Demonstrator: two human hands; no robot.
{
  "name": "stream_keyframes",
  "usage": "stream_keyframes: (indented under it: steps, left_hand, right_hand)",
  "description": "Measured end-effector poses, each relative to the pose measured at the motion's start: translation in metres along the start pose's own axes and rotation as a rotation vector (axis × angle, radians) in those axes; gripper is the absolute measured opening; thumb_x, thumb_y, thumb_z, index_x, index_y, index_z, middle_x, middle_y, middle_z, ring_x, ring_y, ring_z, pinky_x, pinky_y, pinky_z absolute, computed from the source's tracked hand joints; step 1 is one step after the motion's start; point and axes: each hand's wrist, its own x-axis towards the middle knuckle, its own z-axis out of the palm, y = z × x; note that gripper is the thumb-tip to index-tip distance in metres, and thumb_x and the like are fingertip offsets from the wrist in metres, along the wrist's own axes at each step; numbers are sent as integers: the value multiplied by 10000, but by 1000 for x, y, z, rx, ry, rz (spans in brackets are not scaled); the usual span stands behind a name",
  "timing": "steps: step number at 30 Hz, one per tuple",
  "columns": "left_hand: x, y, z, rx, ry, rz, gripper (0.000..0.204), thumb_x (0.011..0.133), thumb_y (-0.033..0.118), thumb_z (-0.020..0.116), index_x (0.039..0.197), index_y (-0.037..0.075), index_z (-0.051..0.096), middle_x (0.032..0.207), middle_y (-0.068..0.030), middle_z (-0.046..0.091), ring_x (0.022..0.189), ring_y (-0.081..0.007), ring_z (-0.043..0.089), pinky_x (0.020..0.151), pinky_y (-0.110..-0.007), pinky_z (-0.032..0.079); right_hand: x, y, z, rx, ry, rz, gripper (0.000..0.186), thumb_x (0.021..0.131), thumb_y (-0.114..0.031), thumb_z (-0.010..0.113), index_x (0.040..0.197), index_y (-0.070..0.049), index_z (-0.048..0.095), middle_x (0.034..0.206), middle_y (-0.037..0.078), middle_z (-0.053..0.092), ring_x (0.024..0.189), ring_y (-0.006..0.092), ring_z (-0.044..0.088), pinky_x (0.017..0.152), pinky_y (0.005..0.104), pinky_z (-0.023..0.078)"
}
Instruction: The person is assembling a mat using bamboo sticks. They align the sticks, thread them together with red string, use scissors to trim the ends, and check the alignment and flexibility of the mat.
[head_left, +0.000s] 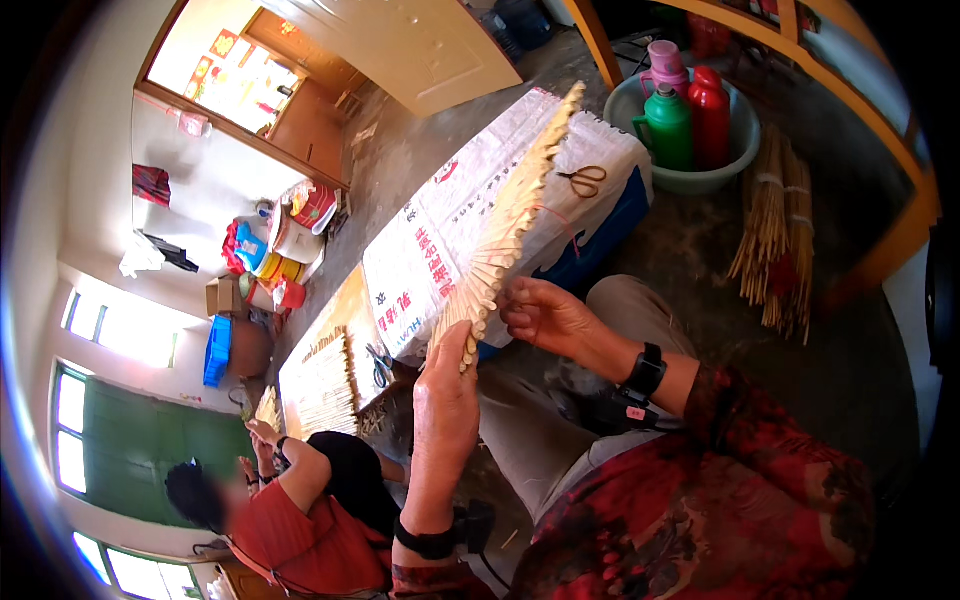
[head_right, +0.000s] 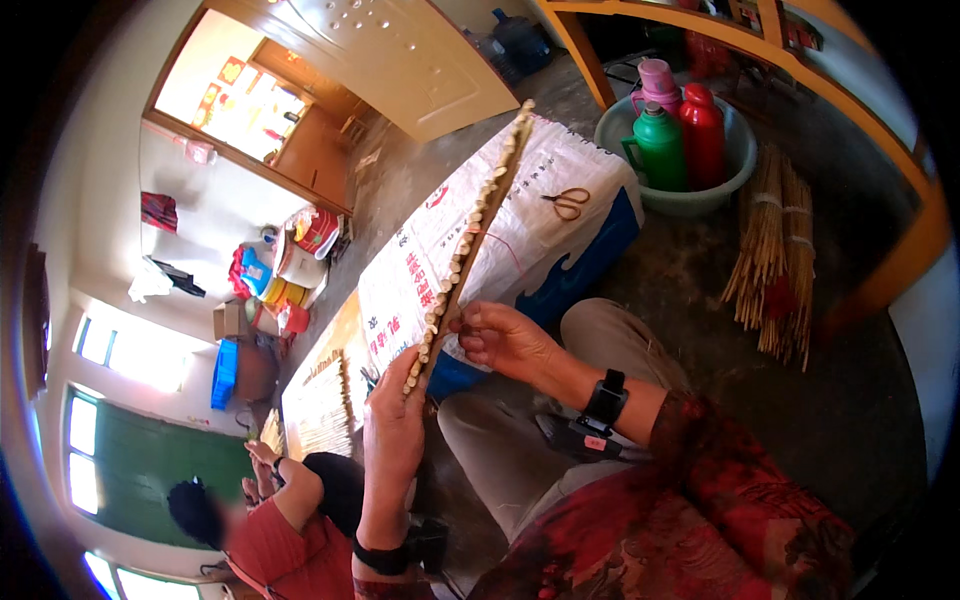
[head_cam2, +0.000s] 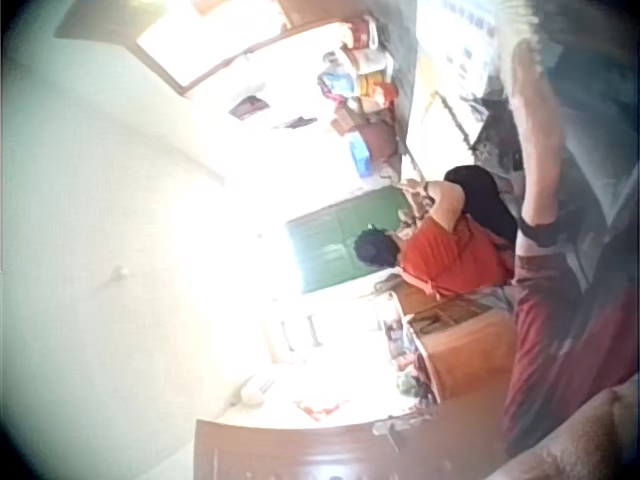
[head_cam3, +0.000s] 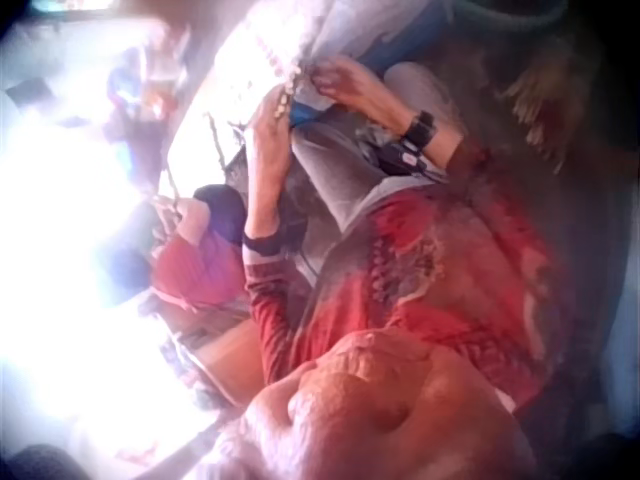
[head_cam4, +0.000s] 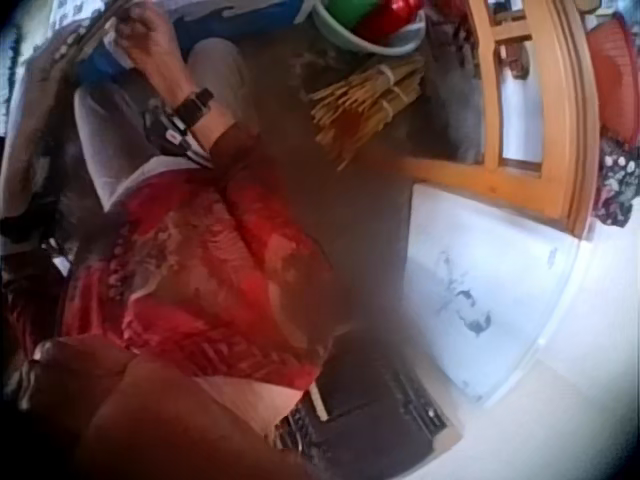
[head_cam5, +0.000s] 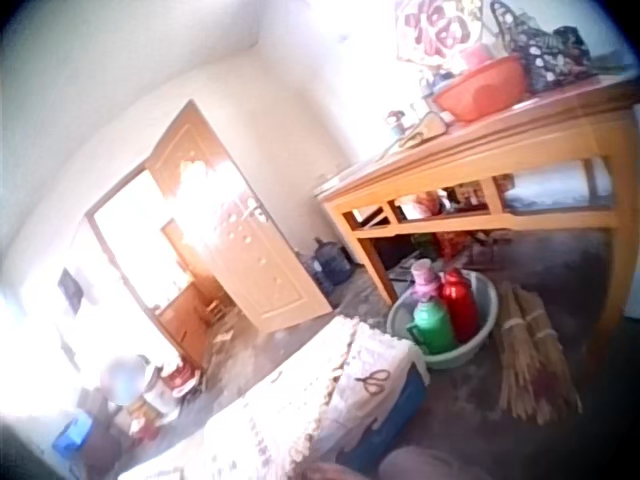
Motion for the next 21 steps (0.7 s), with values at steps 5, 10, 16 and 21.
stream_keyframes:
  steps: [5,10,16,21]
  left_hand:
    - [-10,-1,6,26,-15,4,412,785,-54,536,1193,-7,502,1136,-246,559,1080,-413,512,919,-425,413]
    - [-22,-6,12,10,19,2,379,822,-53,541,1196,0,513,1123,-221,582,1052,-359,567,895,-351,439]
    - [-35,-9,17,-10,-9,24,484,743,-77,554,1214,15,490,1212,-210,530,1108,-378,515,919,-400,433]
    - [-60,-18,34,47,-36,42,532,702,-84,560,1221,1,486,1216,-191,521,1151,-358,486,959,-411,402]
  right_hand:
    - [-14,-8,-17,-187,-65,89,128,849,-175,615,907,-67,581,1016,139,615,707,153,573,569,278,469]
    - [-24,-19,-21,-271,103,185,258,881,-286,555,969,-44,570,944,114,611,713,190,578,595,293,465]
    - [-21,-9,-21,-314,83,121,278,885,-316,562,1029,-78,568,907,56,609,695,150,558,584,265,450]
    - [-27,8,-28,-372,151,158,300,890,-366,558,1061,-119,546,894,-3,588,751,121,553,604,252,443]
